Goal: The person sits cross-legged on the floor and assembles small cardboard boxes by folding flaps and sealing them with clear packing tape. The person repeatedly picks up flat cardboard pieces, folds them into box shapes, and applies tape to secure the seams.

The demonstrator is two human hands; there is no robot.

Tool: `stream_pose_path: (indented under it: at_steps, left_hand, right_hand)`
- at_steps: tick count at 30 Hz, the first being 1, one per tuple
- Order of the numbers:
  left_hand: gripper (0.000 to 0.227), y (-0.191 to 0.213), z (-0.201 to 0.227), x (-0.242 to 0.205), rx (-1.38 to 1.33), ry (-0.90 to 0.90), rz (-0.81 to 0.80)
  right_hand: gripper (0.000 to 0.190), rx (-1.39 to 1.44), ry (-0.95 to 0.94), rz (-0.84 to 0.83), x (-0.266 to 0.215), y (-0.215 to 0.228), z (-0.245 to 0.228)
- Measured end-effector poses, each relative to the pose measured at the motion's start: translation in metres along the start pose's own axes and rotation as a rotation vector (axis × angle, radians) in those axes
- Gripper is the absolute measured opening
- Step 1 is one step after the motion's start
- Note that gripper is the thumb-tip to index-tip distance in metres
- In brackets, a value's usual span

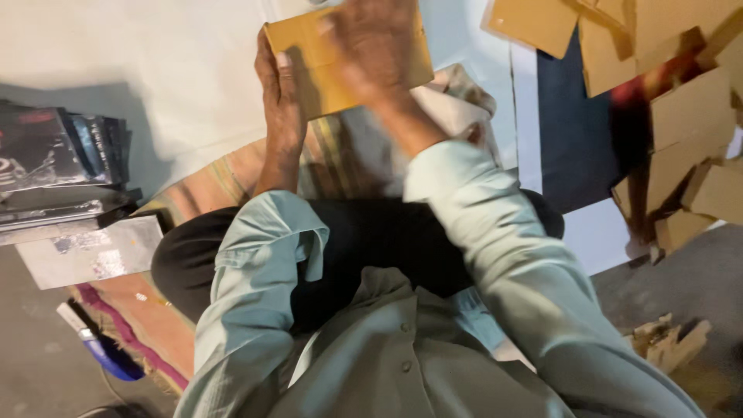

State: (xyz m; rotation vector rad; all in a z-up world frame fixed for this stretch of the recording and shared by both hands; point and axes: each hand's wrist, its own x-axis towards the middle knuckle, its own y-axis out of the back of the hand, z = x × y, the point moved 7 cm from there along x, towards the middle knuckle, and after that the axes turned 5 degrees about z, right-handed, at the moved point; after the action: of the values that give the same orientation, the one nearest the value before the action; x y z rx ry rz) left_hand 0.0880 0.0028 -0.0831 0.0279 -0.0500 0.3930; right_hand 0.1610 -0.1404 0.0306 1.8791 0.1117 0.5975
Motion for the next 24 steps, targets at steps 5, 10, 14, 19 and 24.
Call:
stream_pose_path:
  at_steps: [5,10,14,19,24]
  left_hand:
    - [0.062,0.006,-0.005,-0.004,-0.339,0.091,-0.039]
    - [0.068,0.003,0.003,-0.002,-0.203,0.186,0.002]
    - [0.059,0.002,0.029,-0.004,-0.043,0.07,-0.009]
    - [0.055,0.001,0.047,-0.002,0.066,0.079,-0.013]
    - [0.055,0.0,0.054,-0.004,0.054,0.045,-0.013]
  right_hand:
    - [0.063,-0.015,0.102,0.018,-0.004,-0.028,-0.066]
    - [0.06,-0.043,0.136,-0.077,-0.006,-0.024,-0.049]
    - [0.056,-0.03,0.164,-0.016,-0.013,-0.016,-0.049]
    - [0.055,-0.111,0.006,-0.119,-0.009,-0.008,0.001]
    - [0.052,0.065,-0.291,-0.091,-0.024,0.015,0.085]
